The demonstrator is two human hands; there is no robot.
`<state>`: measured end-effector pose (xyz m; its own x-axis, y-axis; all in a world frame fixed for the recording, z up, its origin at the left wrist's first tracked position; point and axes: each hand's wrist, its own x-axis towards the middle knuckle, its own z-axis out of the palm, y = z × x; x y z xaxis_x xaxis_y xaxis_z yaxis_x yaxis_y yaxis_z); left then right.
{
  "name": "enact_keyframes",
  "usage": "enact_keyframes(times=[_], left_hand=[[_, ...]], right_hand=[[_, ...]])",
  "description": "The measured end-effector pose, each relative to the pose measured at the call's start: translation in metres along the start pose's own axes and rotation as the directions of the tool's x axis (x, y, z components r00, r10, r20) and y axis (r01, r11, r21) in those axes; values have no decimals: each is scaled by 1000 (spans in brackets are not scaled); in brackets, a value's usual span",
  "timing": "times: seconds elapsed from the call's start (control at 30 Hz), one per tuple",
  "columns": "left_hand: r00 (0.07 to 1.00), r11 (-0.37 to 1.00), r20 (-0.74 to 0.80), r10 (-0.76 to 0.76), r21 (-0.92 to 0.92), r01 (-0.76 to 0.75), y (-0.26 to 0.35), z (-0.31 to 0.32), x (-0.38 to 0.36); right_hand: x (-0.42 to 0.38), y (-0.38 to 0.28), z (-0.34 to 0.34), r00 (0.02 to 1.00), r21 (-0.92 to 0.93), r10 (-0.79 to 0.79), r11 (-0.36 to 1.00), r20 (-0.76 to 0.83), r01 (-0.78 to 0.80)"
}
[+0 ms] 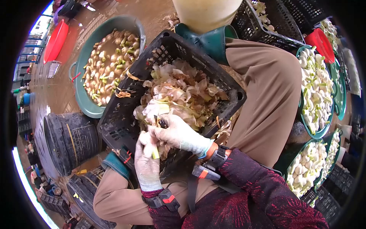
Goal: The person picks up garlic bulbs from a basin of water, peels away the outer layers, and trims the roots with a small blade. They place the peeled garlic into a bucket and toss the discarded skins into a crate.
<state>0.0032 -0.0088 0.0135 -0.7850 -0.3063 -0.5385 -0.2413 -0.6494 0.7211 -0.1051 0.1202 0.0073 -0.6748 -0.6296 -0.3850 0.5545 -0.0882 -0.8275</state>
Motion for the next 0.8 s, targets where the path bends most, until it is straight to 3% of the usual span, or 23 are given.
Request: enact_keyframes(times=[0.03, 0.1, 0.2, 0.23, 0.3, 0.33, 0.37, 0.43, 0.47, 0.5, 0.57, 0.6, 0.63, 0.7, 0.77, 0.8], left_hand=[[1000, 996, 1, -11, 84, 11, 0, -4, 2], [996, 999, -67, -53, 5, 53, -5, -11, 1], [992, 994, -96, -80, -80, 72, -5, -17, -1], [993, 994, -94, -74, -82, 66, -6, -19, -2], [997, 980, -73, -29, -199, 14, -10, -24, -4], [995, 981, -91, -32, -193, 14, -8, -23, -3], [997, 981, -77, -23, -194, 7, -7, -21, -3], [994, 979, -105, 14, -199, -35, -7, -19, -5], [994, 978, -107, 13, -204, -34, -7, -17, -7], [994, 993, -108, 27, -108, -38, -7, -15, -7], [992, 999, -115, 42, -14, -44, -9, -16, -5], [997, 991, -71, 22, -133, -31, -11, -19, -5], [1000, 970, -25, 6, -244, -12, -10, -22, -5], [999, 967, -44, 22, -251, -32, -7, -13, -3], [999, 930, 42, -4, -366, 19, -4, -10, -2], [1000, 930, 30, 8, -367, 4, -7, -11, -2]], right_hand=[[2, 1, 1, 1000, -27, -9, 1000, -2, 9], [3, -8, 2, 1000, -58, -18, 998, 5, 19], [-2, -39, -11, 992, 255, 125, 960, -20, -116], [-4, -38, -20, 993, 457, 79, 889, -88, -30], [-1, -63, -20, 984, 224, -30, 972, -174, 69], [9, -25, -38, 926, -579, -269, 812, -266, 69], [1, -27, -33, 874, -857, -457, 505, -164, 103], [0, 1, -32, 970, -546, -236, 821, -57, 168], [-6, -12, -15, 835, -655, -543, 599, 90, 461], [-4, -6, -5, 763, -658, -639, 533, 97, 531], [0, -2, 7, 875, -582, -484, 703, 30, 409], [8, -6, 5, 900, -759, -429, 610, -75, 227], [14, -11, 1, 875, -616, -447, 747, -186, 250], [22, 2, -14, 849, -629, -427, 762, -311, 153], [14, 10, -21, 867, -624, -441, 751, -230, 217], [6, 4, -17, 917, -521, -287, 847, -278, 107]])
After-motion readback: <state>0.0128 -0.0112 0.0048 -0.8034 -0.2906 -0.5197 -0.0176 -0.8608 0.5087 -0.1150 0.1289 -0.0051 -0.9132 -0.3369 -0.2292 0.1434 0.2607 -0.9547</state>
